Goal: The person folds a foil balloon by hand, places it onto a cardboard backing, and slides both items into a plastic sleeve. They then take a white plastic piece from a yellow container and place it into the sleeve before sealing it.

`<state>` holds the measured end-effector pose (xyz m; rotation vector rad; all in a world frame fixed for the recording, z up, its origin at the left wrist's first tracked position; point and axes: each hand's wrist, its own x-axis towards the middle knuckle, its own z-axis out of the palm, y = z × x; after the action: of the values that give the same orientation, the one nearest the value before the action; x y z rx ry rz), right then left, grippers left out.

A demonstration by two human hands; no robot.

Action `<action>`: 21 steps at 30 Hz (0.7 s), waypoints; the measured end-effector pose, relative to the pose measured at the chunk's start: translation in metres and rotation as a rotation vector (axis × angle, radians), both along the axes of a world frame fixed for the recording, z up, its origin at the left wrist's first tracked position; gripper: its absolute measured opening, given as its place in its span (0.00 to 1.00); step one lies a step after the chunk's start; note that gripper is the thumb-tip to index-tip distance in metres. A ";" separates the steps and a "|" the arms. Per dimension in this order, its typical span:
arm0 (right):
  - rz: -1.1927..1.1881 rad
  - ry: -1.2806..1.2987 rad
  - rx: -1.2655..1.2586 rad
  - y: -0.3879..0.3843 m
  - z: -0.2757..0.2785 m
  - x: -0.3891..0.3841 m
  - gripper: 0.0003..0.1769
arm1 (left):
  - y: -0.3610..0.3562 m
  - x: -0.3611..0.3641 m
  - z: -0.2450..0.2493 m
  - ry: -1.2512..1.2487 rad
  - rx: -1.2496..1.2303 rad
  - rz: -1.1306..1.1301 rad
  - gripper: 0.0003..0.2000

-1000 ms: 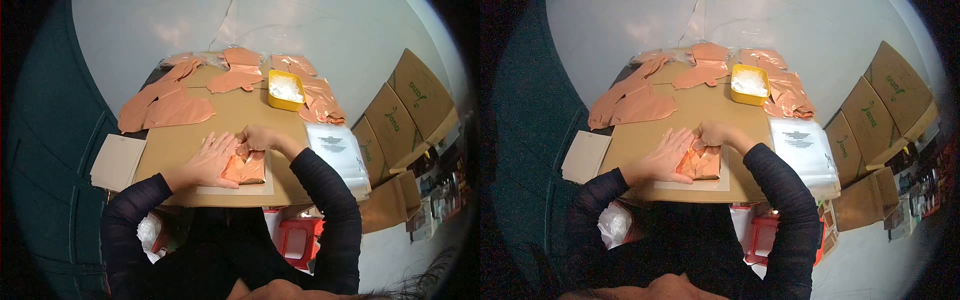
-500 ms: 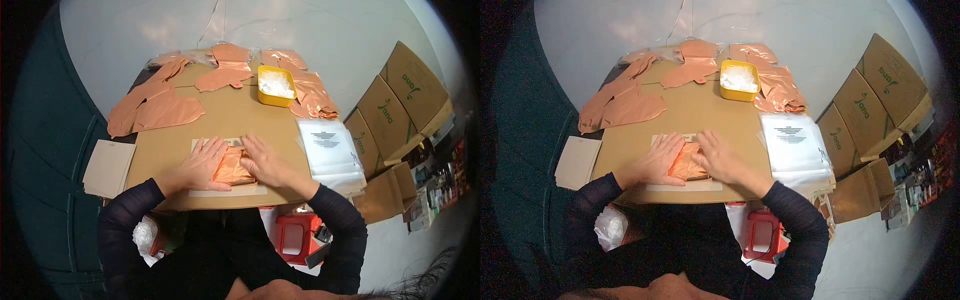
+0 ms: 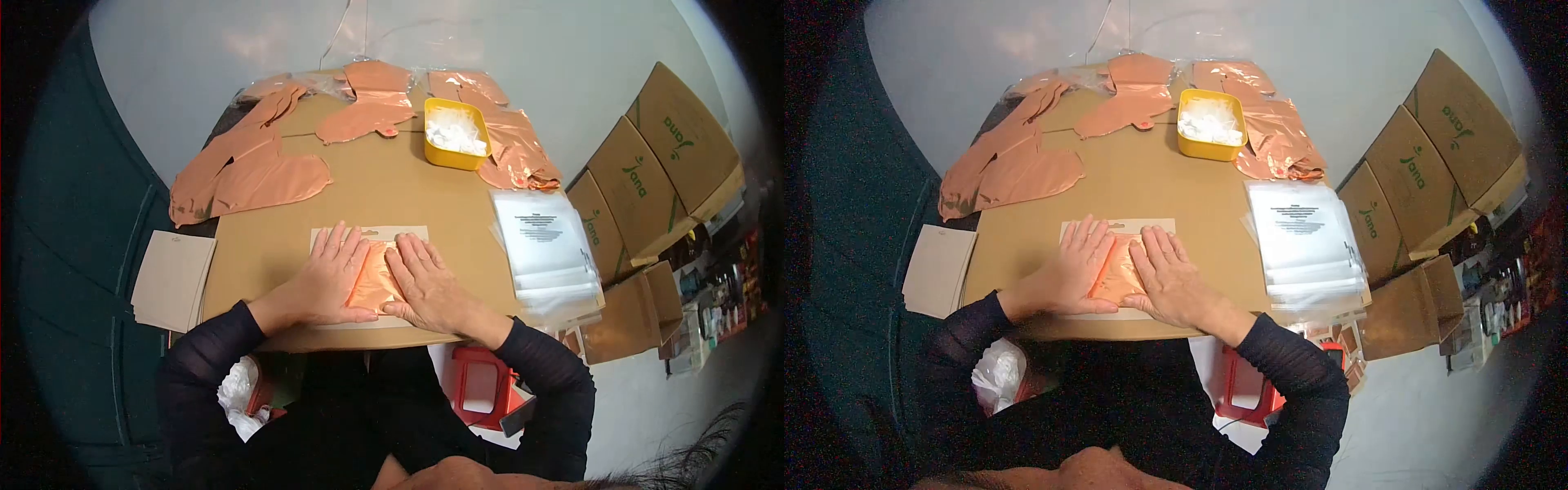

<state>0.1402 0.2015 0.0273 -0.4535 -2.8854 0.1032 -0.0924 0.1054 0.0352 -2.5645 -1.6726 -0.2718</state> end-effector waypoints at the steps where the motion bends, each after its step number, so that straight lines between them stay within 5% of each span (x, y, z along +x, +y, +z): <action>1: 0.001 -0.008 -0.005 -0.001 0.002 0.000 0.47 | 0.000 0.001 0.003 0.012 0.000 0.007 0.54; 10: -0.014 0.024 -0.189 0.005 0.000 0.004 0.42 | -0.001 0.003 0.001 0.072 -0.020 0.043 0.54; 13: -0.009 0.468 -0.250 -0.002 0.012 0.019 0.33 | -0.001 0.004 0.006 0.075 -0.058 0.041 0.53; 18: -0.033 0.552 -1.319 -0.075 0.000 0.070 0.23 | -0.004 0.007 0.008 0.030 -0.094 0.036 0.54; 21: -0.023 0.291 -1.454 -0.101 -0.034 0.084 0.24 | -0.011 0.019 0.009 0.015 -0.100 0.028 0.54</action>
<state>0.2241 0.1002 -0.0062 -0.5632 -2.0131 2.0441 -0.0738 0.0944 0.0442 -2.6035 -1.7589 -0.1707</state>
